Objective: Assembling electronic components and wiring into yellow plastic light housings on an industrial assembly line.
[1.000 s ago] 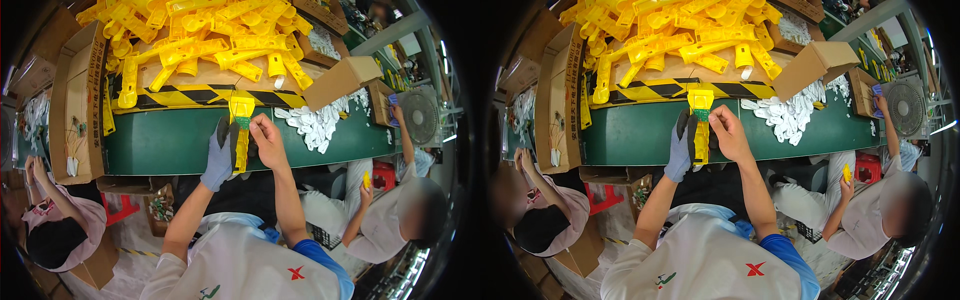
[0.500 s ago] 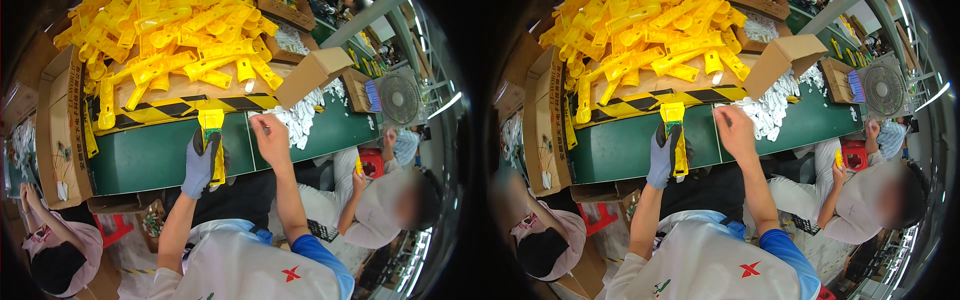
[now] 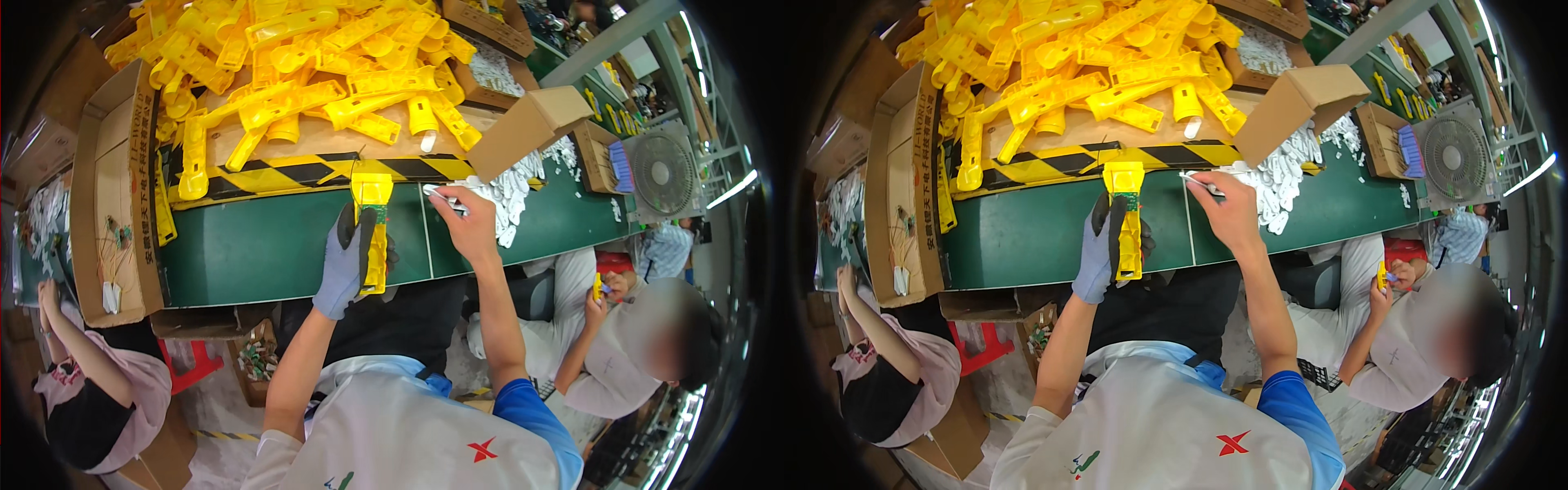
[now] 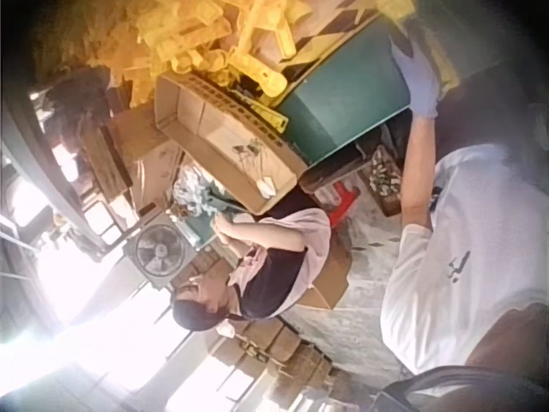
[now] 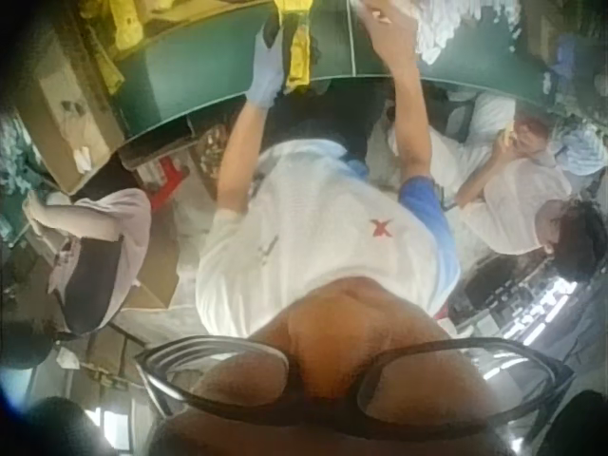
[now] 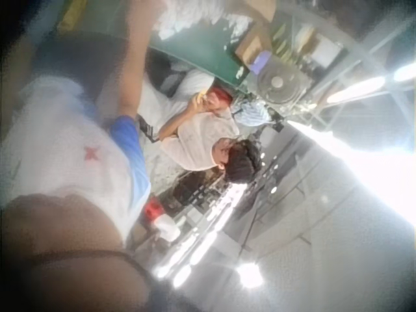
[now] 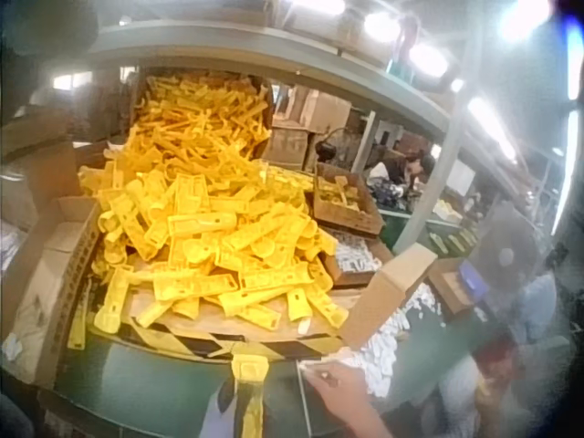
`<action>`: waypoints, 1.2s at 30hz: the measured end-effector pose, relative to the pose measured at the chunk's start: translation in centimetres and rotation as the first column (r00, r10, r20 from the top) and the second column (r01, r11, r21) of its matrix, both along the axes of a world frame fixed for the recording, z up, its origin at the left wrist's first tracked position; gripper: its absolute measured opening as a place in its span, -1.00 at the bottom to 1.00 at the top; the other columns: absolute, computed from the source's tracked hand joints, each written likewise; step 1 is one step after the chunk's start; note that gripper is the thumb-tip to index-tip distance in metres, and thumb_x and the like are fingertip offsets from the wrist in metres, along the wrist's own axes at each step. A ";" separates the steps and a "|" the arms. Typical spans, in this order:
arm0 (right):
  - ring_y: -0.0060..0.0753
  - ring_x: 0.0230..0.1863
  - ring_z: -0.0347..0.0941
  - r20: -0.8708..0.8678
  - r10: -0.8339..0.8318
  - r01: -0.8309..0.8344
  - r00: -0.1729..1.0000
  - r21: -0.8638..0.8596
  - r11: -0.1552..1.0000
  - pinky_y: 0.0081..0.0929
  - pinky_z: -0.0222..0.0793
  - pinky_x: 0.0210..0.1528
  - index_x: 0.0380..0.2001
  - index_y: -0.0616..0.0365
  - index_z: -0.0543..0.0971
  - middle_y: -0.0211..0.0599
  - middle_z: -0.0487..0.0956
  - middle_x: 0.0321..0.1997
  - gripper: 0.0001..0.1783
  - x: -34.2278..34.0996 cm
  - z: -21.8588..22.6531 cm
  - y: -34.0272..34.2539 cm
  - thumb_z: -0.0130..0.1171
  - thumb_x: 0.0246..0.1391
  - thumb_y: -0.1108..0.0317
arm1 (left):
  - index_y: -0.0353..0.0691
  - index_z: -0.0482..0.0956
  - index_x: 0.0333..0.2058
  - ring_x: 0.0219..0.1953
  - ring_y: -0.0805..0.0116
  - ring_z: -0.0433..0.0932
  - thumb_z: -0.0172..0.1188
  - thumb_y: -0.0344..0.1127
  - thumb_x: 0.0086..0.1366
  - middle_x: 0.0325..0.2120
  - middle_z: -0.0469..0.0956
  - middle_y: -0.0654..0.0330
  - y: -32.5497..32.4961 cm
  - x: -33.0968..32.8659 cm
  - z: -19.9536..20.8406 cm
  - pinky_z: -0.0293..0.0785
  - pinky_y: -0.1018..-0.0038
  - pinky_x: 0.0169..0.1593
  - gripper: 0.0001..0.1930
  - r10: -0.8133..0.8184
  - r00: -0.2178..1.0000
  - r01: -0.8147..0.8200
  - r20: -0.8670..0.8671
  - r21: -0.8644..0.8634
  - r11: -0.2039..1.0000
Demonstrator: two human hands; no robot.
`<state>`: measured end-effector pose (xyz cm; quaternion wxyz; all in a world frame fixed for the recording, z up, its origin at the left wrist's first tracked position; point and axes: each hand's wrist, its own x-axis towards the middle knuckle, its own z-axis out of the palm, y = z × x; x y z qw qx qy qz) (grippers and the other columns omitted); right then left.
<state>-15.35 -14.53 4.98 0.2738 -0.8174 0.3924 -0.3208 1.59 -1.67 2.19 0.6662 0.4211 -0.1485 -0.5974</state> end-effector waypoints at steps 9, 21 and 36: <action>-0.66 -0.43 0.50 0.476 -0.047 -0.217 0.878 0.482 0.849 -0.70 0.40 -0.37 -0.09 0.29 0.62 -0.30 0.66 -0.27 -0.73 4.0 -2.7 6.2 0.27 0.11 0.52 | -0.21 0.42 -0.12 -0.55 0.54 0.50 0.08 -0.15 0.43 -0.48 0.49 0.24 -0.1 -0.2 -0.6 0.44 0.58 -0.53 -0.75 0.125 0.971 -0.125 0.204 -0.013 0.992; -0.69 -0.46 0.51 0.380 -0.064 -0.181 0.923 0.572 0.800 -0.72 0.41 -0.43 -0.16 0.28 0.67 -0.32 0.65 -0.43 -0.75 3.1 -0.5 5.2 0.33 0.09 0.42 | -0.31 0.41 -0.05 -0.48 0.46 0.58 0.10 -0.29 0.38 -0.47 0.55 0.15 0.2 -0.2 0.1 0.47 0.55 -0.47 -0.74 0.038 0.983 -0.047 0.179 0.046 0.998; -0.55 -0.53 0.54 0.144 -0.072 0.050 0.987 0.154 0.987 -0.60 0.45 -0.48 -0.13 0.23 0.64 -0.25 0.64 -0.46 -0.78 4.7 1.6 6.7 0.20 0.18 0.40 | -0.47 0.35 0.10 -0.25 -0.06 0.61 0.13 -0.40 0.23 -0.27 0.59 -0.17 0.2 -1.0 -1.3 0.51 0.28 -0.19 -0.52 0.208 0.735 -0.219 0.645 -0.065 0.974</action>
